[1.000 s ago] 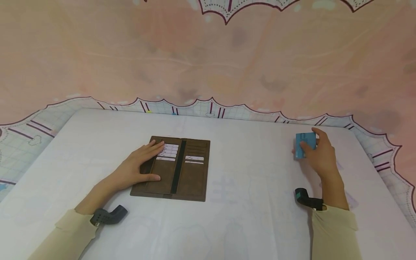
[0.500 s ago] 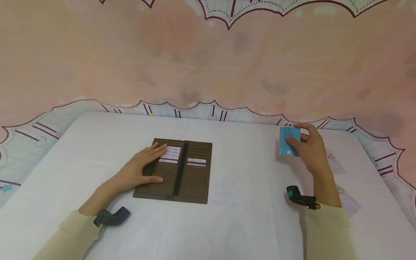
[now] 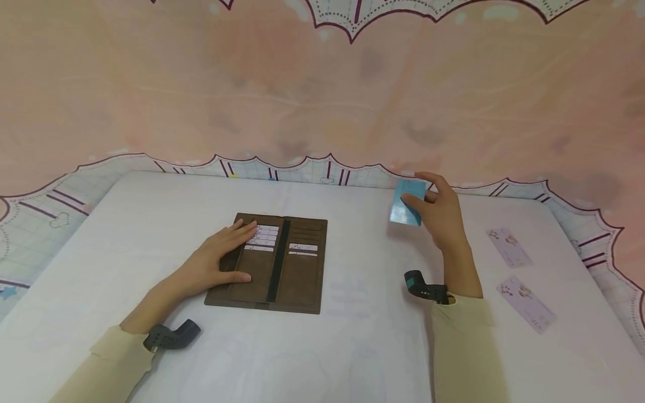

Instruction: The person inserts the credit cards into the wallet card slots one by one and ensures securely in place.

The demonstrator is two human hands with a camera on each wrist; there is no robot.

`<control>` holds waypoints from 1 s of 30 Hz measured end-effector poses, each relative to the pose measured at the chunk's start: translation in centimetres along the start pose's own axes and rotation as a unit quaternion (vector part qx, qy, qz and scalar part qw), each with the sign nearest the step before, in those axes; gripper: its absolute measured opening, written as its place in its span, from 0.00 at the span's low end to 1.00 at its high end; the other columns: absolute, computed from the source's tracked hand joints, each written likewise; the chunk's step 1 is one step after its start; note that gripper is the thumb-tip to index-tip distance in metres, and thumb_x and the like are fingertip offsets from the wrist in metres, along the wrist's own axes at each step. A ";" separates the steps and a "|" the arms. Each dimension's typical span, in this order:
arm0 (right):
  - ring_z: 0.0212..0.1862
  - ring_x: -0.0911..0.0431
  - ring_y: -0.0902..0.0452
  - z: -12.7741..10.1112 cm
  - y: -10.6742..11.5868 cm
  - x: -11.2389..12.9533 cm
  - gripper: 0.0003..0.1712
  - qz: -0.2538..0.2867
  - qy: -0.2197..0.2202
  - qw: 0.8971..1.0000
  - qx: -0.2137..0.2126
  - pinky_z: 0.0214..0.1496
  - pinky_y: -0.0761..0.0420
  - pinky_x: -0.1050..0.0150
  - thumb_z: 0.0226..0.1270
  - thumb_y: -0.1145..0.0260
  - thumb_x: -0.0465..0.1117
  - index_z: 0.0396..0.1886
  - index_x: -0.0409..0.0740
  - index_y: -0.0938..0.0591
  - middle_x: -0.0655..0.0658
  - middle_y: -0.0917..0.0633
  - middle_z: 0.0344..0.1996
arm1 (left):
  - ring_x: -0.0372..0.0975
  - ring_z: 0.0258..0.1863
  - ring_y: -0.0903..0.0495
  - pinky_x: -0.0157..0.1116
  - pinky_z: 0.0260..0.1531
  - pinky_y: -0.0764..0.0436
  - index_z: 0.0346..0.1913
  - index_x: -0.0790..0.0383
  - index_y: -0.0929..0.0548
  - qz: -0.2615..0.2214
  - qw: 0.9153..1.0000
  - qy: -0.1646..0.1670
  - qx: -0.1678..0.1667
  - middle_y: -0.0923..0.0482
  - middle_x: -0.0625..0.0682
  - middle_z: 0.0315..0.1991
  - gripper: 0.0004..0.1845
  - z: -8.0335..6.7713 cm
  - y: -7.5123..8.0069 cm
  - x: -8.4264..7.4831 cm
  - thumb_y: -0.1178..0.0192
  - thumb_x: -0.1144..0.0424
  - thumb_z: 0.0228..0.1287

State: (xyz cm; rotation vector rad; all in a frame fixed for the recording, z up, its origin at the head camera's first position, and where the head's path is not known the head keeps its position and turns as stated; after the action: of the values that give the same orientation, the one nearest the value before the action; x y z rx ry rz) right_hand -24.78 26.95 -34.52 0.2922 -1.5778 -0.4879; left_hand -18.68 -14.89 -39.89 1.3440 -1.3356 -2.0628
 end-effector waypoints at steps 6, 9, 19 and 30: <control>0.47 0.53 0.21 0.4 -2.2 1.0 0.34 0.039 0.007 0.999 0.010 0.40 0.20 0.74 0.65 0.34 0.49 0.68 0.50 0.32 0.35 0.24 0.58 | 0.46 0.74 0.57 0.55 0.69 0.56 0.74 0.52 0.41 -0.001 1.000 0.004 0.004 0.48 0.46 0.75 0.51 0.0 -0.2 0.1 0.31 0.39 0.49; 0.47 0.54 0.20 0.5 -3.2 1.5 0.32 0.067 0.004 0.998 0.014 0.40 0.19 0.72 0.65 0.34 0.46 0.68 0.49 0.32 0.36 0.24 0.58 | 0.46 0.74 0.57 0.55 0.69 0.55 0.74 0.51 0.42 0.005 1.000 0.003 0.005 0.49 0.46 0.75 0.51 0.1 -0.3 0.2 0.31 0.39 0.49; 0.54 0.47 0.24 0.7 -6.2 2.5 0.32 0.140 -0.014 0.989 0.035 0.49 0.19 0.65 0.64 0.32 0.42 0.67 0.47 0.30 0.36 0.26 0.61 | 0.44 0.74 0.57 0.54 0.69 0.55 0.74 0.51 0.42 0.004 1.000 0.003 0.005 0.49 0.44 0.75 0.51 0.2 -0.6 0.3 0.31 0.39 0.50; 0.42 0.52 0.20 1.0 -8.3 1.9 0.27 0.129 -0.008 0.990 0.058 0.41 0.18 0.68 0.59 0.28 0.45 0.59 0.52 0.22 0.38 0.19 0.50 | 0.46 0.74 0.56 0.55 0.69 0.55 0.74 0.51 0.41 0.003 1.000 0.002 0.002 0.48 0.46 0.74 0.51 0.1 -0.1 0.2 0.30 0.39 0.49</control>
State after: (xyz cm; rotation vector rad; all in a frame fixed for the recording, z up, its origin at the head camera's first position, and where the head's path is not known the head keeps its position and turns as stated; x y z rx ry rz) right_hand -26.81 18.94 -36.85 0.1702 -1.6340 -0.1985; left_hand -18.82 -14.91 -40.02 1.3432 -1.3410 -2.0533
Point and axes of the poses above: each hand's wrist, its own z-axis towards the middle knuckle, its own y-axis out of the back of the hand, x = y × z, the point moved 5 cm from there along z, towards the middle knuckle
